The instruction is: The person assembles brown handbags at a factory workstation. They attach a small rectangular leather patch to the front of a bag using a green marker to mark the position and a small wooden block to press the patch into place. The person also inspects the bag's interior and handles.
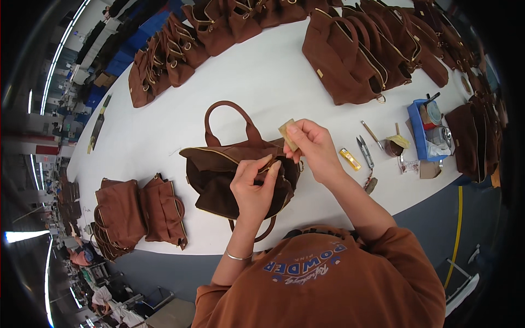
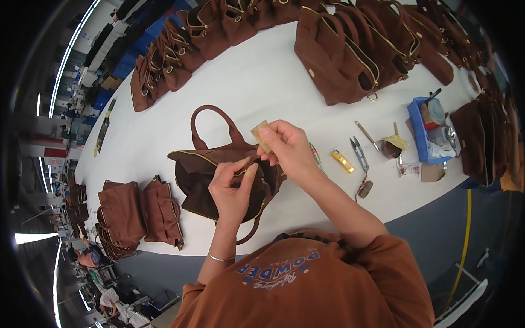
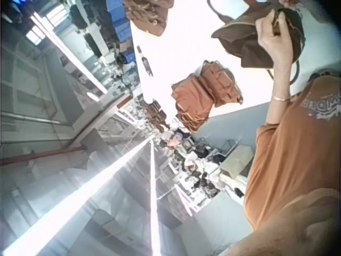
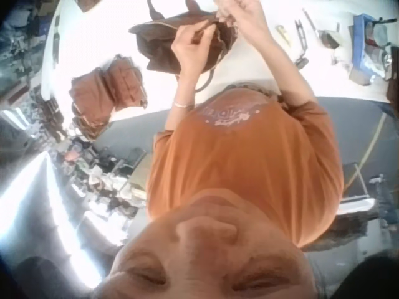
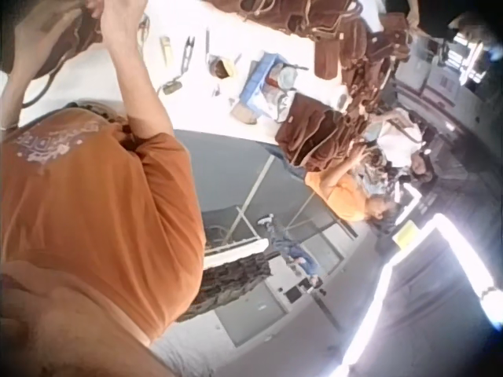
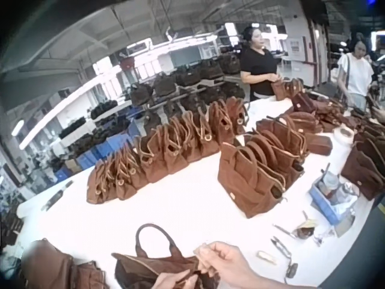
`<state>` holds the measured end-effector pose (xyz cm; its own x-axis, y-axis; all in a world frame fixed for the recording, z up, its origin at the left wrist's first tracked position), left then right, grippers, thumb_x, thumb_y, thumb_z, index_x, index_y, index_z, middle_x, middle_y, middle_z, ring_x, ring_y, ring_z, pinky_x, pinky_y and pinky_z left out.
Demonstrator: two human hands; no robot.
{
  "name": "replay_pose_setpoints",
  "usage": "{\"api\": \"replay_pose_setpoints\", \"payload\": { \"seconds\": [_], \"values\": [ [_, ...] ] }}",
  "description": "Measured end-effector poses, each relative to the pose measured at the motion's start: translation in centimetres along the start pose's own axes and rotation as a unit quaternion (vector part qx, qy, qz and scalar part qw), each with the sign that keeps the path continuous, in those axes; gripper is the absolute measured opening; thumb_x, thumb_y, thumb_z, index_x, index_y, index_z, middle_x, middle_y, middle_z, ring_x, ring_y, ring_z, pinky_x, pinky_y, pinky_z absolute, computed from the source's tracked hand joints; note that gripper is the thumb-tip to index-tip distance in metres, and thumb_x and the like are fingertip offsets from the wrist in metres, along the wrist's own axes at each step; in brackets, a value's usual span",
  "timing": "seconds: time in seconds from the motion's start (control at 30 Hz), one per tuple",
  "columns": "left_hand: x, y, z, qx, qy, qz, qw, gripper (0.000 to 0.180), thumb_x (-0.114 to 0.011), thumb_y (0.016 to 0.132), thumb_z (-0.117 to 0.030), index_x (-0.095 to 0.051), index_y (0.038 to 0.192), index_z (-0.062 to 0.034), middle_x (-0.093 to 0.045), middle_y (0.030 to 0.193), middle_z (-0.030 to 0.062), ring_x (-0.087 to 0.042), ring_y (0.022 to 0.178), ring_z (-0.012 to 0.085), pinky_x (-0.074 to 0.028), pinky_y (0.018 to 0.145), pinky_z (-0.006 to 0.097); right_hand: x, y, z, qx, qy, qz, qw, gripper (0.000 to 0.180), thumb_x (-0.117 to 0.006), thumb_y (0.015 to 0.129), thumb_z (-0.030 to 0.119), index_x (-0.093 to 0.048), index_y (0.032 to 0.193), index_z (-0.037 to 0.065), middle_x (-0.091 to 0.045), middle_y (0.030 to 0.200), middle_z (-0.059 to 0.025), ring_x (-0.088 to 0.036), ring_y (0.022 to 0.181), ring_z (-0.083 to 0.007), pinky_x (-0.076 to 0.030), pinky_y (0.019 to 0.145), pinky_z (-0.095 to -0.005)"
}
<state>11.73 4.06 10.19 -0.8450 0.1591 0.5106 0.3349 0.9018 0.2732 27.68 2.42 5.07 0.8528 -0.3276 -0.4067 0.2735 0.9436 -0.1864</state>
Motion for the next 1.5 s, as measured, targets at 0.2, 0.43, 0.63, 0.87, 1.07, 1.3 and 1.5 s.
{"api": "replay_pose_setpoints", "payload": {
  "seconds": [0.2,0.43,0.63,0.87,1.07,1.3,1.5],
  "values": [
    [0.2,-0.3,-1.4,0.01,-0.139,0.015,0.99,0.022,-0.067,0.093,-0.007,-0.067,0.114,0.0011,-0.062,0.103,0.0067,-0.06,0.072,0.0047,-0.047,0.058,0.017,-1.0,-3.5,0.4,-0.004,0.018,0.04,0.999,0.029,-0.053,0.102,0.03,-0.062,0.094,0.004,-0.064,0.072,-0.0026,-0.058,0.061,-0.0066,-0.045,0.052,-0.0196],
    [1.1,-2.1,-2.5,0.115,-0.289,0.054,0.949,0.022,-0.062,0.098,-0.017,-0.069,0.107,0.0024,-0.068,0.089,0.0055,-0.057,0.066,0.0054,-0.044,0.054,0.018,-2.9,-8.1,4.0,0.166,-0.183,0.017,0.969,0.02,-0.055,0.101,0.017,-0.062,0.101,-0.002,-0.068,0.081,-0.0053,-0.064,0.07,-0.0094,-0.05,0.059,-0.023],
    [2.0,-4.1,-1.5,0.165,-0.343,0.032,0.924,0.021,-0.061,0.099,-0.019,-0.068,0.099,0.0005,-0.065,0.078,0.0025,-0.052,0.061,0.0046,-0.042,0.052,0.019,-5.0,-10.9,5.8,0.309,-0.297,-0.018,0.903,0.015,-0.063,0.095,0.013,-0.065,0.097,-0.002,-0.065,0.08,-0.0083,-0.063,0.069,-0.016,-0.048,0.061,-0.0314],
    [3.0,-5.7,-1.1,0.175,-0.365,0.032,0.914,0.026,-0.052,0.103,-0.026,-0.059,0.09,-0.0041,-0.052,0.067,-0.0018,-0.045,0.058,0.0042,-0.039,0.051,0.02,-6.5,-10.7,2.8,0.168,-0.145,0.06,0.973,0.019,-0.057,0.099,0.017,-0.063,0.099,-0.001,-0.067,0.08,-0.0053,-0.062,0.064,-0.0101,-0.047,0.054,-0.0245],
    [4.1,-6.9,-0.3,0.172,-0.35,-0.01,0.921,0.026,-0.052,0.104,-0.026,-0.058,0.09,-0.0046,-0.052,0.065,-0.0012,-0.045,0.056,0.0045,-0.039,0.05,0.02,-6.8,-10.5,-0.6,0.018,-0.021,0.083,0.996,0.024,-0.053,0.103,0.024,-0.062,0.1,0.002,-0.067,0.08,-0.003,-0.06,0.065,-0.0047,-0.042,0.051,-0.0174],
    [4.0,-8.4,0.5,0.191,-0.361,-0.013,0.913,0.022,-0.056,0.102,-0.023,-0.058,0.093,-0.0025,-0.059,0.069,0.0015,-0.051,0.058,0.0042,-0.043,0.053,0.02,-6.5,-11.7,0.8,0.111,-0.112,0.027,0.987,0.023,-0.057,0.101,0.021,-0.062,0.1,-0.002,-0.066,0.078,-0.0029,-0.057,0.067,-0.005,-0.045,0.057,-0.0205],
    [4.1,-9.3,0.2,0.184,-0.356,-0.008,0.916,0.021,-0.058,0.1,-0.017,-0.064,0.104,0.0029,-0.068,0.088,0.006,-0.064,0.074,0.0081,-0.049,0.059,0.021,-6.3,-12.6,0.7,0.151,-0.142,0.007,0.978,0.019,-0.061,0.098,0.016,-0.064,0.099,-0.003,-0.068,0.08,-0.0042,-0.058,0.067,-0.0056,-0.047,0.059,-0.0221]
  ]
}}
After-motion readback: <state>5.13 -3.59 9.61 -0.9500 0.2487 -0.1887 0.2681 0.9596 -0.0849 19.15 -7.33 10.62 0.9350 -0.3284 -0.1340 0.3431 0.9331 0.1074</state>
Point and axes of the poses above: each hand's wrist, its own y-axis towards the middle knuckle, its own x-axis out of the back of the hand, z = x × y, the point moved 10 cm from there along y, towards the middle knuckle
